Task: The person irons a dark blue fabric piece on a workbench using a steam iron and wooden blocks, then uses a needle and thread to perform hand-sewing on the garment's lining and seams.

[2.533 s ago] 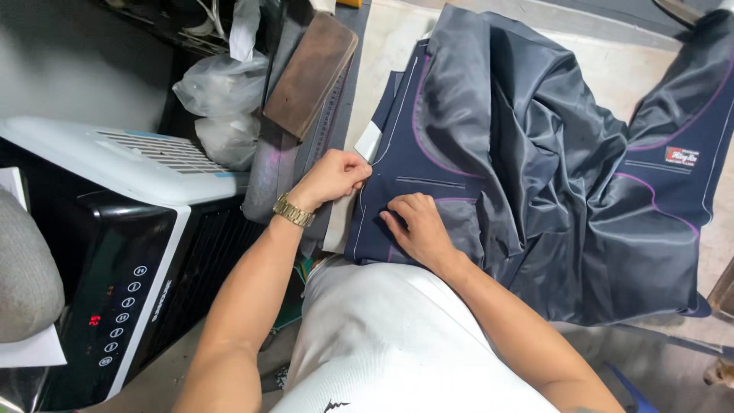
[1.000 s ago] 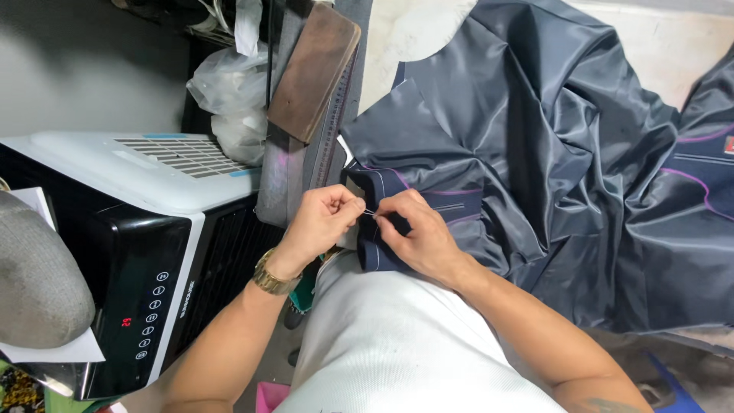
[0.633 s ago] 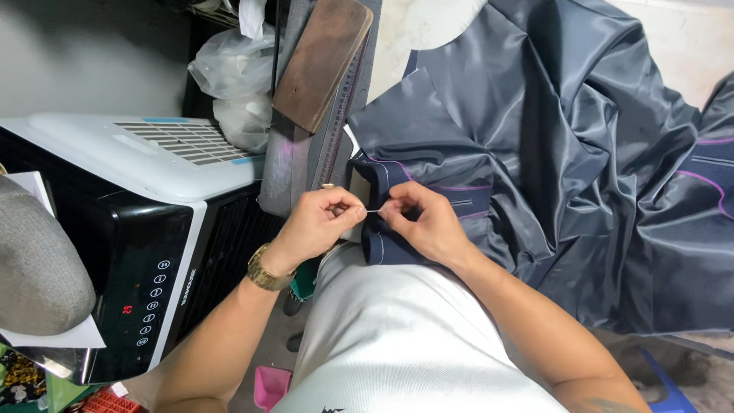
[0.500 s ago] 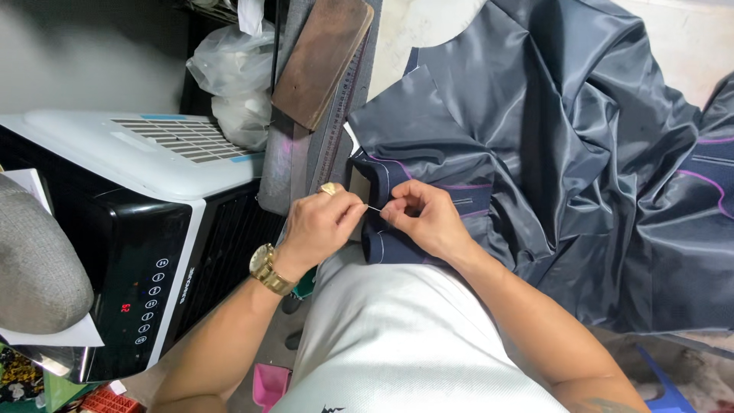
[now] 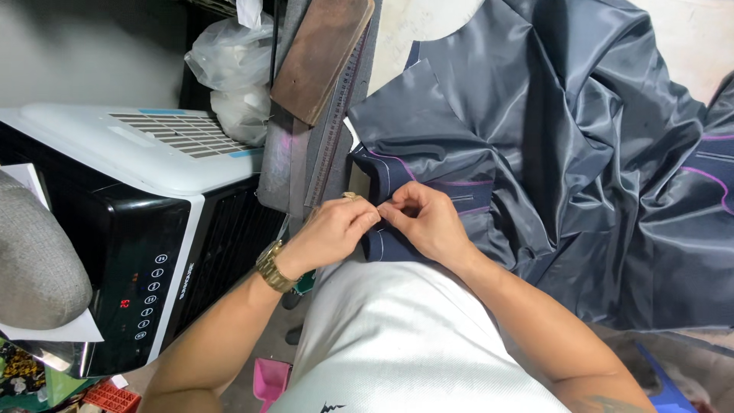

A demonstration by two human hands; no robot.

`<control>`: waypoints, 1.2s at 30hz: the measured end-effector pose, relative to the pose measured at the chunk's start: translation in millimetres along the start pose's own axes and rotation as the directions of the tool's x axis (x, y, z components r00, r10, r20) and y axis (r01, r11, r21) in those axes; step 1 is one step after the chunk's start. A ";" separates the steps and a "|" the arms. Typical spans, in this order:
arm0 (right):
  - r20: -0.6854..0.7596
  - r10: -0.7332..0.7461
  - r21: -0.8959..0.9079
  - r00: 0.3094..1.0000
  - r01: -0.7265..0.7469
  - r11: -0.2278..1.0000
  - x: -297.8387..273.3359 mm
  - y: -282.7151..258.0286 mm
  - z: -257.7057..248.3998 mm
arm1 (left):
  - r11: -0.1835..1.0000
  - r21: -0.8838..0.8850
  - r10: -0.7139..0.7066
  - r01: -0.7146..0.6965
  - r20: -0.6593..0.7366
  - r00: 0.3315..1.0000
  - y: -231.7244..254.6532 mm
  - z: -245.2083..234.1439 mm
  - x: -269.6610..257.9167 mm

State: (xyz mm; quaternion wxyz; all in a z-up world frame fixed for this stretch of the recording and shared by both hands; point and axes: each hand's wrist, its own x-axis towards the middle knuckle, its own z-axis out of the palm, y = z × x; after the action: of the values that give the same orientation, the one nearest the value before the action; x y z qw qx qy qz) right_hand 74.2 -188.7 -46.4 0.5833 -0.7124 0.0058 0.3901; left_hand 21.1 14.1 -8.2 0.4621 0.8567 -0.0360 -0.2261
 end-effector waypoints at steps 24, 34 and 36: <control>0.060 -0.071 -0.174 0.996 0.081 0.981 2.2 10.9 -1.8 | 0.930 0.346 0.259 -0.124 -0.377 0.889 -5.5 16.5 -9.3; 0.084 0.000 -0.173 0.996 0.015 0.985 3.3 13.4 -4.1 | 0.760 0.574 0.495 -0.304 -0.210 0.843 10.2 0.6 -4.7; 0.092 0.016 -0.170 0.996 0.000 0.985 4.3 16.5 -4.3 | 0.763 0.569 0.490 -0.306 -0.201 0.848 13.1 -1.8 -4.2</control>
State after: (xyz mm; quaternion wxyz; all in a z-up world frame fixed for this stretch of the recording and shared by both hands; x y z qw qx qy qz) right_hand 71.9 -195.6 -62.4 0.5185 -0.7406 -0.0521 0.4242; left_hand 20.1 9.1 4.7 0.2517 0.9459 -0.1992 0.0474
